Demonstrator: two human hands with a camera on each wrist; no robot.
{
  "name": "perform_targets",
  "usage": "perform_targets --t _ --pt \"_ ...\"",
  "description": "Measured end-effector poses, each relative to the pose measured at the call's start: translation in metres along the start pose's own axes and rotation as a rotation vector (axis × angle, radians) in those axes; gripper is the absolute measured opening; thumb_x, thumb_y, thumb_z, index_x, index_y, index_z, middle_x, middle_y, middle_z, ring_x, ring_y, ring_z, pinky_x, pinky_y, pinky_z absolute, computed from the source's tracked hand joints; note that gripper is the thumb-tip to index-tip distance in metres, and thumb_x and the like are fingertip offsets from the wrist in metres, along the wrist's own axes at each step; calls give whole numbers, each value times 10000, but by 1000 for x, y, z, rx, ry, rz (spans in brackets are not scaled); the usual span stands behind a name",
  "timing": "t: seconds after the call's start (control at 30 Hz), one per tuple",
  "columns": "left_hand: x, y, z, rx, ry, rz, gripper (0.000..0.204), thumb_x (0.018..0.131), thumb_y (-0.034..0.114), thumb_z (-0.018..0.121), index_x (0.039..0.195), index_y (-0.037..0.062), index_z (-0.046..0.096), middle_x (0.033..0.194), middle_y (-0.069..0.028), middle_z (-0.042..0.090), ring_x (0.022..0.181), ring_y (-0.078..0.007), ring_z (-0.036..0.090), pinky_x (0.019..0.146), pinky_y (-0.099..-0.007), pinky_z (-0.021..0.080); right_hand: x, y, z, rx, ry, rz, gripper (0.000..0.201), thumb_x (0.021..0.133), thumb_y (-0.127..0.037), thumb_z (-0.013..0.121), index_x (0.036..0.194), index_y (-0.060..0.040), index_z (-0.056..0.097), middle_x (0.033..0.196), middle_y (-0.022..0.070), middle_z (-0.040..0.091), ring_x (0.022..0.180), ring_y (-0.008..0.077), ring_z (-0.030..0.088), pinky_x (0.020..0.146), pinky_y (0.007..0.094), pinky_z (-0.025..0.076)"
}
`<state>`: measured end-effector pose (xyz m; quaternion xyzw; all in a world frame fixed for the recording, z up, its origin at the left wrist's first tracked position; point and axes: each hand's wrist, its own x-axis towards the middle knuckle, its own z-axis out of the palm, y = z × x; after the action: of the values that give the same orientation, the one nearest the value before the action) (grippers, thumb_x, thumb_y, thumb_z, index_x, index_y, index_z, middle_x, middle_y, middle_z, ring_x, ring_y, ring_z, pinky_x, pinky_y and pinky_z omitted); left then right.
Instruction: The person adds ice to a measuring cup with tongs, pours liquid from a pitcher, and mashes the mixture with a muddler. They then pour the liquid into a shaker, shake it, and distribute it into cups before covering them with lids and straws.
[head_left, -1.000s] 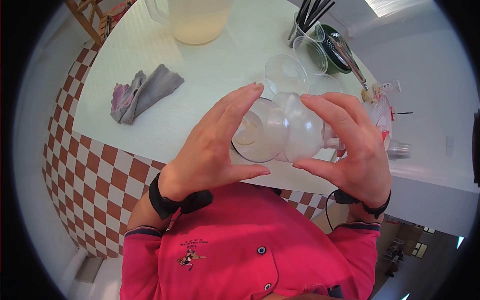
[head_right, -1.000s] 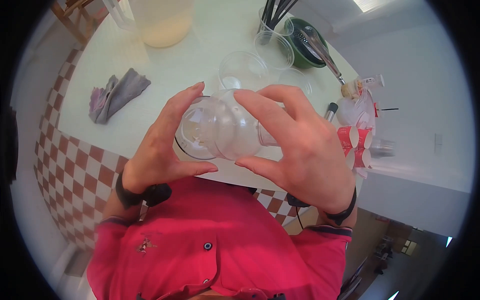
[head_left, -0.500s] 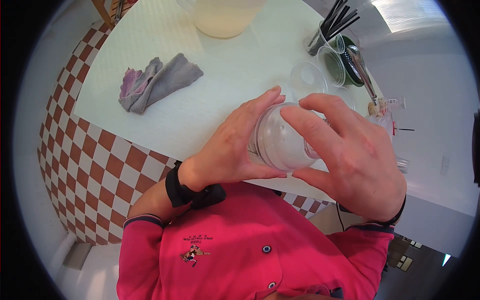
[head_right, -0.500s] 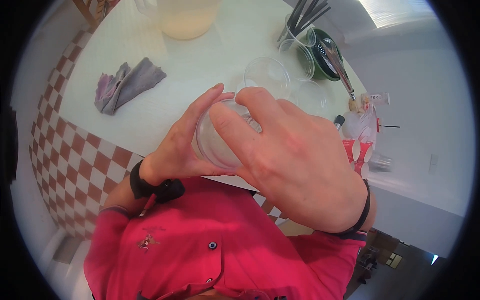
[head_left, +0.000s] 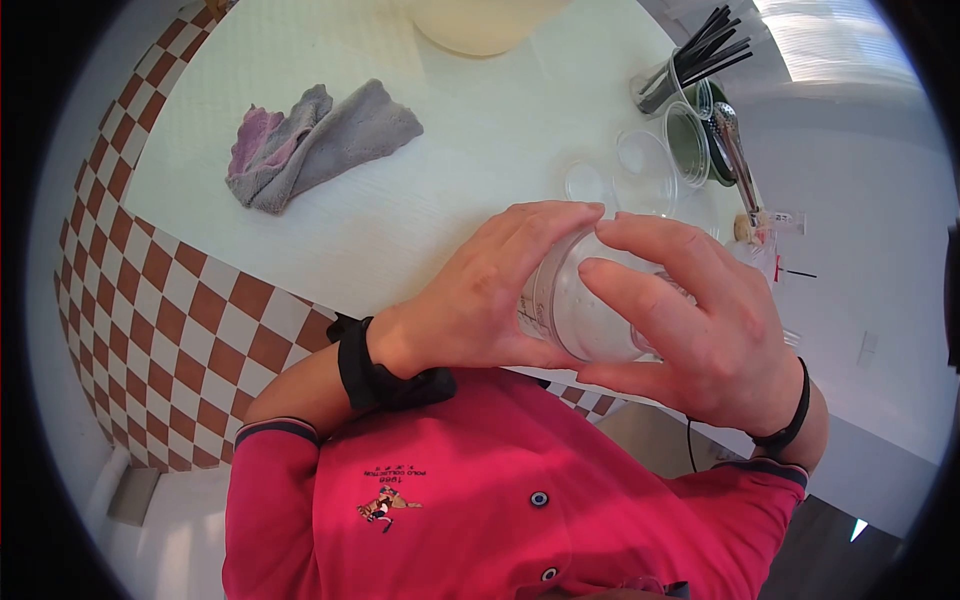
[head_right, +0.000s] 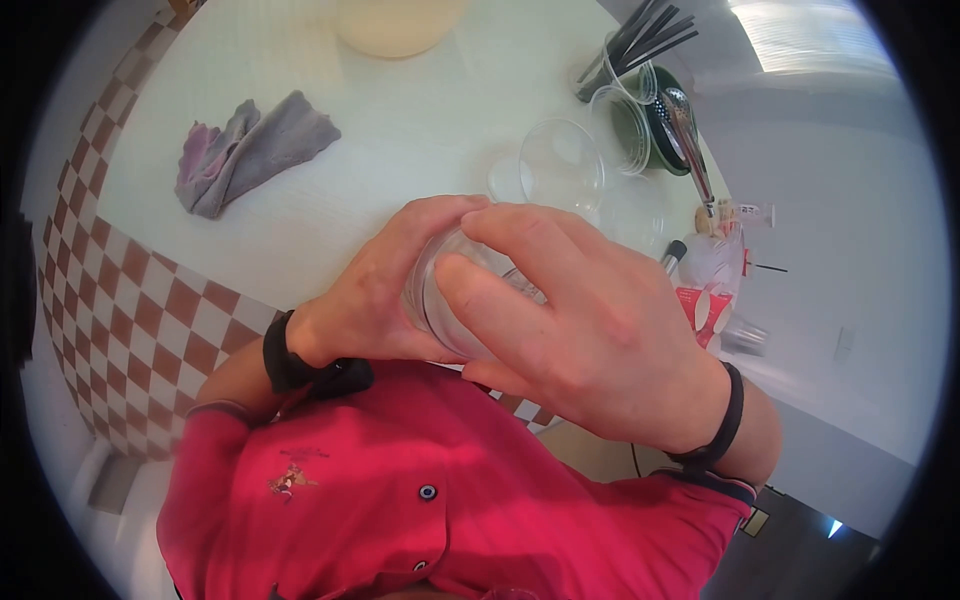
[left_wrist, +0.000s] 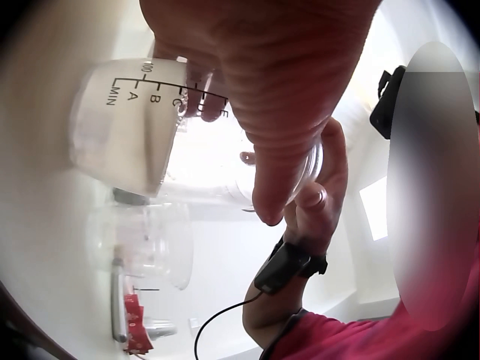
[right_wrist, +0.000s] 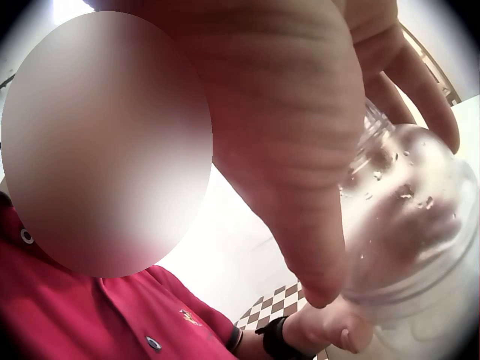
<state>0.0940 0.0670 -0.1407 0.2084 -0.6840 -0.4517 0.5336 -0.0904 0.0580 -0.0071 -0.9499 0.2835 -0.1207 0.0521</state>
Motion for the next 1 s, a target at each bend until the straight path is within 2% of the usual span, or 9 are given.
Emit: perform_targets --t 0.13,0.23,0.3,0.4,0.47,0.53,0.7,0.83,1.0 --pt "0 -3 3 16 29 29 999 628 263 957 1449 20 443 1396 -167 557 1257 -360 565 1064 -451 460 -3 0 0 -73 7 -55 577 590 -245 864 1099 -70 655 1146 150 640 991 341 695 734 383 596" --pt "-1 -4 3 48 42 23 990 633 261 967 1439 10 450 1386 -169 561 1243 -354 577 1055 -447 471 -2 -4 -13 -83 -128 -7 596 589 -283 863 1106 -66 664 1149 162 643 988 351 698 736 384 600" --pt "-2 -4 6 37 49 10 983 626 266 960 1433 22 454 1375 -167 571 1241 -363 578 1053 -453 468 -5 -4 -14 -60 -142 16 603 585 -296 865 1108 -68 670 1157 164 644 984 349 699 738 380 598" --pt "-1 -5 6 5 54 13 993 609 258 946 1438 48 443 1370 -165 576 1247 -377 571 1054 -461 459 -10 -1 1 -14 -4 14 616 583 -297 874 1123 -78 675 1183 160 643 978 332 699 740 367 595" --pt "-2 -8 6 6 55 34 1020 600 234 952 1454 49 426 1389 -171 560 1259 -379 562 1060 -458 458 -8 -5 -2 37 4 77 639 594 -298 885 1155 -83 668 1211 161 639 983 324 697 739 361 593" --pt "-9 -10 4 1 19 -50 1039 594 202 951 1467 47 410 1407 -176 544 1272 -381 551 1073 -454 455 -11 -9 4 91 71 142 669 613 -301 900 1196 -85 654 1240 167 631 993 319 691 736 359 592" --pt "-12 -6 0 26 -57 -139 1018 610 156 932 1472 36 403 1413 -184 534 1276 -384 547 1097 -444 450 -7 -13 13 164 278 198 673 721 -239 896 1295 -45 604 1289 184 615 1054 363 668 846 389 573" --pt "-11 -1 -2 39 -70 -143 1000 625 164 934 1465 34 408 1396 -192 538 1270 -382 552 1091 -439 455 -5 -15 -7 323 199 163 630 768 -168 856 1318 -8 595 1306 194 620 1120 391 650 968 411 529" --pt "-13 -7 -1 -21 -85 -181 1034 633 210 950 1483 32 388 1384 -200 540 1288 -381 542 1095 -434 451 -8 -23 -29 261 221 230 570 755 -150 867 1256 5 643 1212 184 684 1070 360 684 916 404 556"
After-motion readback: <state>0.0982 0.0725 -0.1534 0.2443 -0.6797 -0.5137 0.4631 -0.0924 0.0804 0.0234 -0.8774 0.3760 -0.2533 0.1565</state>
